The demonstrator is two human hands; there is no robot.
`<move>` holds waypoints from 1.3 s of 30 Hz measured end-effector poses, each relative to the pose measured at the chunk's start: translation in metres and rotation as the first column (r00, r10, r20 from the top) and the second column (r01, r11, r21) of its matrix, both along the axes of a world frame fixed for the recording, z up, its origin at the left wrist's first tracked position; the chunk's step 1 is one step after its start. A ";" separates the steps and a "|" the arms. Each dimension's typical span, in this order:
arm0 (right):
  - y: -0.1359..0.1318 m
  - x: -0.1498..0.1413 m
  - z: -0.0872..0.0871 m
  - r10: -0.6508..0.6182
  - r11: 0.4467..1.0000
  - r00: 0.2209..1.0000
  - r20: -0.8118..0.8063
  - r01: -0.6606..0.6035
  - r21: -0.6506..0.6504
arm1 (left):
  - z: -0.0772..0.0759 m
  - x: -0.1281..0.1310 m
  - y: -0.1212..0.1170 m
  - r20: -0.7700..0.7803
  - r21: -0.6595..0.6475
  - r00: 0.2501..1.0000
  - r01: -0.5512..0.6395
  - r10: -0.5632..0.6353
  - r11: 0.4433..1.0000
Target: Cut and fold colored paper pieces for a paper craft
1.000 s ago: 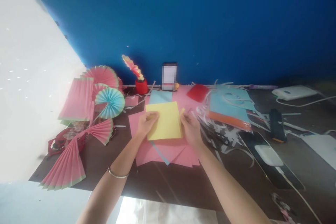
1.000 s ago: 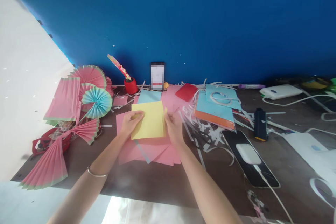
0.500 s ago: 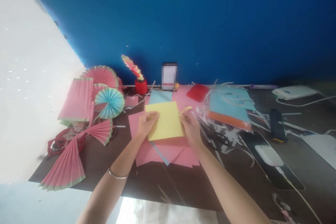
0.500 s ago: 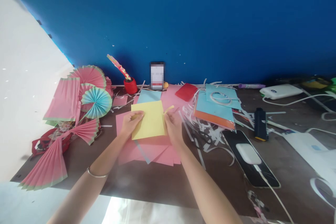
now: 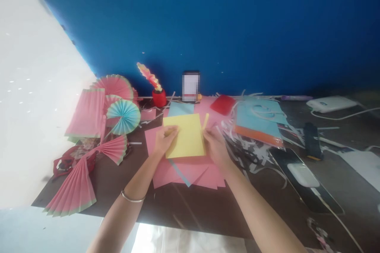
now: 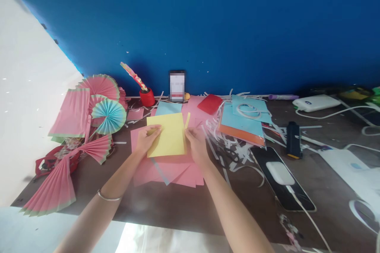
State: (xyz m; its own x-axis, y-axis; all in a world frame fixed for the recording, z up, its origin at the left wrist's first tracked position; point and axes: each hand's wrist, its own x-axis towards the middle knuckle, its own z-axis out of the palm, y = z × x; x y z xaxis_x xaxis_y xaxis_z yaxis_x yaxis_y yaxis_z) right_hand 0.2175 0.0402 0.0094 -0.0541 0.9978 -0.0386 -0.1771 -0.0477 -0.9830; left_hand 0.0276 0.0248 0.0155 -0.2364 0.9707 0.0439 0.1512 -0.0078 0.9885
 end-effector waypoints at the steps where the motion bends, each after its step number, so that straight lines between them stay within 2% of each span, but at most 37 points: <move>1: 0.000 0.000 -0.001 -0.019 1.000 1.000 0.020 0.019 0.012 | 0.000 0.000 0.000 -0.001 0.002 1.000 0.003 -0.003 1.000; 6: -0.002 0.000 -0.002 -0.182 0.982 0.954 0.237 0.164 0.094 | -0.002 0.000 0.000 0.013 -0.005 1.000 -0.003 0.003 1.000; 9: -0.004 -0.001 0.001 -0.221 0.973 0.916 0.334 0.182 0.143 | -0.002 0.001 0.000 0.010 -0.015 1.000 -0.013 0.014 1.000; 21: -0.007 -0.003 0.004 -0.269 0.959 0.897 0.351 0.215 0.185 | 0.000 0.007 -0.002 -0.014 -0.048 0.999 -0.032 0.031 0.998; 26: -0.006 -0.003 0.009 -0.181 0.980 0.953 0.244 0.155 0.123 | 0.001 0.008 -0.002 -0.014 -0.013 0.999 -0.053 0.052 0.999; 30: -0.005 -0.003 0.011 -0.035 0.999 0.999 0.037 0.034 0.017 | 0.001 0.006 -0.002 -0.029 -0.002 0.999 -0.046 0.046 0.999; 33: -0.004 -0.002 0.010 0.025 0.996 0.992 -0.126 -0.036 -0.079 | 0.000 0.004 -0.001 -0.039 0.005 0.998 -0.044 0.044 0.999; 39: -0.001 0.001 0.005 0.048 0.993 0.989 -0.139 -0.063 -0.102 | -0.001 0.002 0.000 -0.061 0.027 0.998 -0.027 0.029 0.999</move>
